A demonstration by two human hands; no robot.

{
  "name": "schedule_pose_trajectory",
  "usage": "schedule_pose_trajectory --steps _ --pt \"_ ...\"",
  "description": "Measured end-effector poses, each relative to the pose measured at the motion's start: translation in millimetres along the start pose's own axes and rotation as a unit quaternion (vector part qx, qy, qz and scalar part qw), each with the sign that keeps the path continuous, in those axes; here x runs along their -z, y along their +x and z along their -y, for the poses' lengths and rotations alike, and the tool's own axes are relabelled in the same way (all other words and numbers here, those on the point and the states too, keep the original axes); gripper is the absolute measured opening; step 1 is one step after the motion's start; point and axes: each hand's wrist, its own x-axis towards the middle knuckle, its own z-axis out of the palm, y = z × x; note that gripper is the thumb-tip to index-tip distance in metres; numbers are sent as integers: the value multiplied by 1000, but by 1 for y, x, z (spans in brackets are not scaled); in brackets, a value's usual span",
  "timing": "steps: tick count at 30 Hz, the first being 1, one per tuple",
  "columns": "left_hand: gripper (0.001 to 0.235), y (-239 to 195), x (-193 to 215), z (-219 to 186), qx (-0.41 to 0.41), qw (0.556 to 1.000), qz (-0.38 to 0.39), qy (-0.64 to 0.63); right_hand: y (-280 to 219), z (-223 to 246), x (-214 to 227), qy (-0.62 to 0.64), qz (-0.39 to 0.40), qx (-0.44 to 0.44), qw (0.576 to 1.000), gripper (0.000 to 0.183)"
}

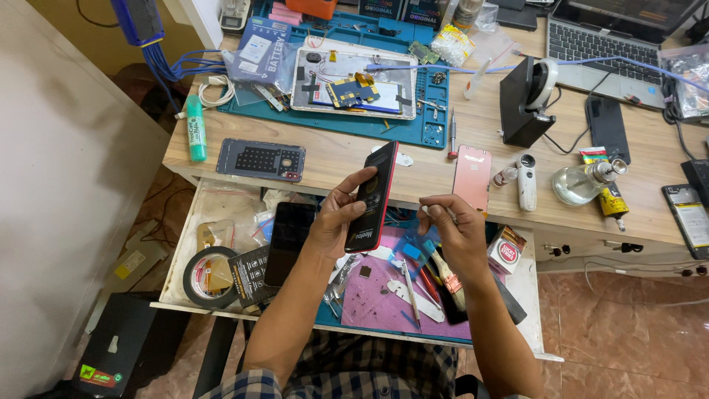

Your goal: The person holds a smartphone battery and uses a small metal tool to scrape and clean the surface and edges. They repeatedly turn the battery over to work on different sides and inspect the cleaned areas.

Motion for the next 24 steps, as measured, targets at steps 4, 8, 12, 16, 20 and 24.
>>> schedule_pose_trajectory --steps 4,8,12,16,20,24 --pt "58 1 7 1 7 1000 2 -8 1 6 -3 9 -8 -3 1000 17" --pt "58 1 4 1 7 1000 2 -10 2 5 -3 -4 -16 -9 1000 16" --pt "58 0 0 1 14 1000 -5 3 3 -1 -1 173 -8 -71 982 14" --pt "56 1 -3 1 16 1000 -9 16 3 15 -10 182 27 -36 982 18" --pt "55 1 -8 0 21 1000 -14 10 13 46 -20 68 55 12 996 15" --pt "55 2 -7 1 22 999 -29 15 16 53 -27 -137 83 167 973 15"
